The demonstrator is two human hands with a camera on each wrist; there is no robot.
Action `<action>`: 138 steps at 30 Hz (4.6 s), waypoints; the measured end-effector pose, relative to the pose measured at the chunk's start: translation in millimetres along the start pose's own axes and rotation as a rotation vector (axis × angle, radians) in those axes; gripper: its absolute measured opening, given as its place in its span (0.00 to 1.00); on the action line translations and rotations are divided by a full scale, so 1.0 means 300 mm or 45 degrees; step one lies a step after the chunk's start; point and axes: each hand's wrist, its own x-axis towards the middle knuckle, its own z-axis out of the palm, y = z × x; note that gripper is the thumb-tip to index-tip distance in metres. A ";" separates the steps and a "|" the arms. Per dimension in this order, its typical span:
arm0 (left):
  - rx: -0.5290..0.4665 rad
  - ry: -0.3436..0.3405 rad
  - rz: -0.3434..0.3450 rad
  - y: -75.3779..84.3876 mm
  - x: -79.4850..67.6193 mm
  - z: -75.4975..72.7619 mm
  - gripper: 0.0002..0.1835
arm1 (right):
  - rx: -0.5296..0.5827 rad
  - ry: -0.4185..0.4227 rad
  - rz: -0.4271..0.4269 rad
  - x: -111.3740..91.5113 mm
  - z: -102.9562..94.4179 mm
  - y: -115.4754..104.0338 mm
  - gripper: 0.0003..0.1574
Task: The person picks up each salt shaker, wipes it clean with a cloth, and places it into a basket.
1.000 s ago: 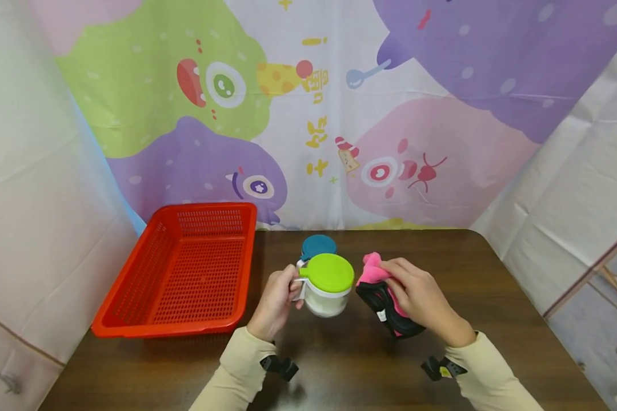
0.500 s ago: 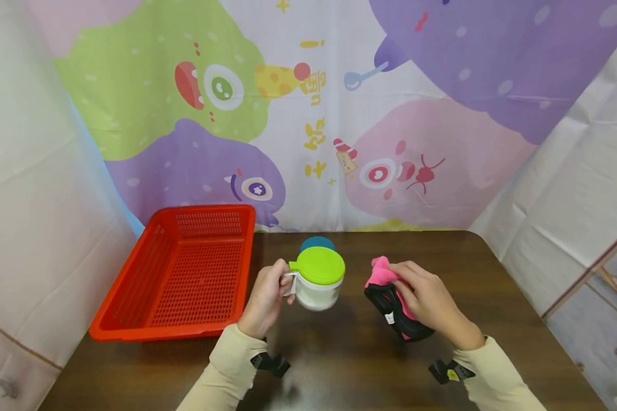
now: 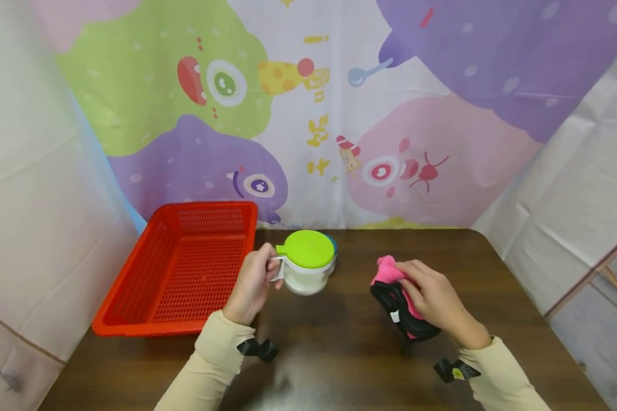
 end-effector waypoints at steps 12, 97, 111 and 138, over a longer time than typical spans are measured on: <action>0.007 0.018 0.009 0.056 0.006 -0.037 0.19 | -0.024 -0.011 0.024 -0.012 -0.016 0.002 0.23; -0.206 0.132 0.118 0.194 0.292 -0.479 0.17 | -0.090 -0.015 0.106 -0.072 -0.022 0.031 0.22; -0.226 0.265 0.096 0.175 0.347 -0.521 0.18 | -0.083 0.002 0.097 -0.069 -0.024 0.034 0.21; -0.310 0.426 -0.028 0.150 0.381 -0.660 0.21 | -0.068 0.002 0.128 -0.090 -0.018 0.042 0.22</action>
